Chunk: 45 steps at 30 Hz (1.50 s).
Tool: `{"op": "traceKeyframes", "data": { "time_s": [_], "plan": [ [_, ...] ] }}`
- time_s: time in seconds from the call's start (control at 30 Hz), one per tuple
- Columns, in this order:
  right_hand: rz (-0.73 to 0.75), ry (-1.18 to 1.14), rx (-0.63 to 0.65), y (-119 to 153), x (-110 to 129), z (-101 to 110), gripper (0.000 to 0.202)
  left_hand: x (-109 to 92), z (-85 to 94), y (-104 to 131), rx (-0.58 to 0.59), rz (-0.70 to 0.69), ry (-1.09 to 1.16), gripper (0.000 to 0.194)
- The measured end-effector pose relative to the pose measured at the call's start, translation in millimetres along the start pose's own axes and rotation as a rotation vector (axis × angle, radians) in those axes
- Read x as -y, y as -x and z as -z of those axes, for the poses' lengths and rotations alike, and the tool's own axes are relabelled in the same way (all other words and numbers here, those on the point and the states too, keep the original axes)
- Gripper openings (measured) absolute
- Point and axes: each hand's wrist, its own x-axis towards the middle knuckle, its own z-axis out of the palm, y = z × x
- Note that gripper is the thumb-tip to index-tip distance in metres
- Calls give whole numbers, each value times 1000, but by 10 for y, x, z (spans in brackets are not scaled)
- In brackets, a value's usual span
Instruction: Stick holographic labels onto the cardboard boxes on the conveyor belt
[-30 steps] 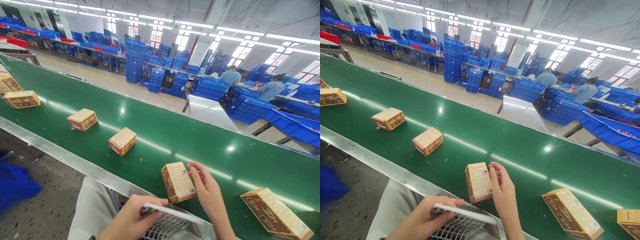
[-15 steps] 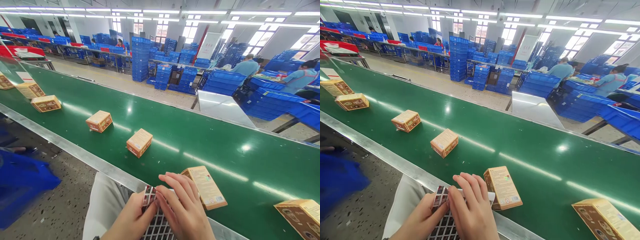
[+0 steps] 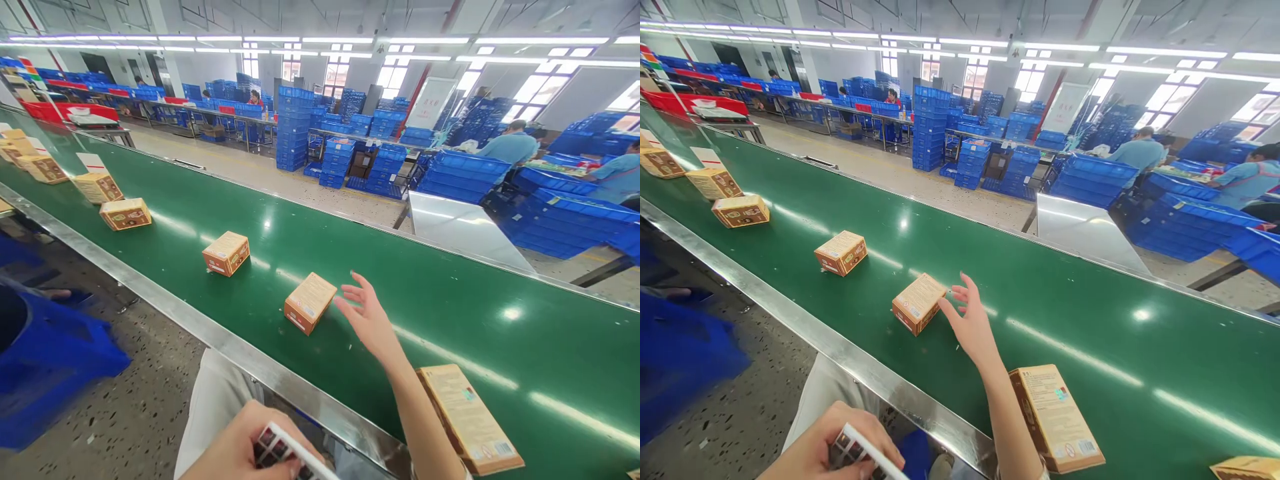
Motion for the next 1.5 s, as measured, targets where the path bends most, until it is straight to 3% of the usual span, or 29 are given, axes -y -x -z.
{"op": "traceKeyframes", "data": {
  "time_s": [0.07, 0.17, 0.27, 0.33, 0.4, 0.57, 0.7, 0.83, 1.17, 1.5],
  "plan": [
    [12, -20, 62, -217, -58, -126, 82, 19, 44, 28, 22, -109, 14, 20],
    [52, -64, 236, -337, -59, -256, 84, 90, 74, 17, -36, -230, -46, 11],
    [76, -105, 429, -291, -13, -273, 82, 116, 102, -29, -133, -244, -187, 16],
    [74, -122, 492, -217, 13, -232, 79, 78, 119, -71, -127, -201, -281, 24],
    [63, -141, 408, -114, 24, -169, 71, 25, 118, -119, -76, -127, -341, 30],
    [-93, -307, -71, 295, 6, -71, 40, -6, 27, -215, 5, -56, -339, 27],
    [-279, -427, -210, 597, 10, -161, 45, 12, -14, -240, 56, -112, -317, 29],
    [-326, -427, -329, 684, 33, -233, 41, -17, -14, -265, 139, -119, -322, 36],
    [-294, -306, -414, 811, 39, -98, 38, -93, -191, -344, 253, -118, -261, 31],
    [-71, 387, -444, 849, -20, 128, 27, -63, -290, -415, 327, -175, -296, 33]
  ]
}}
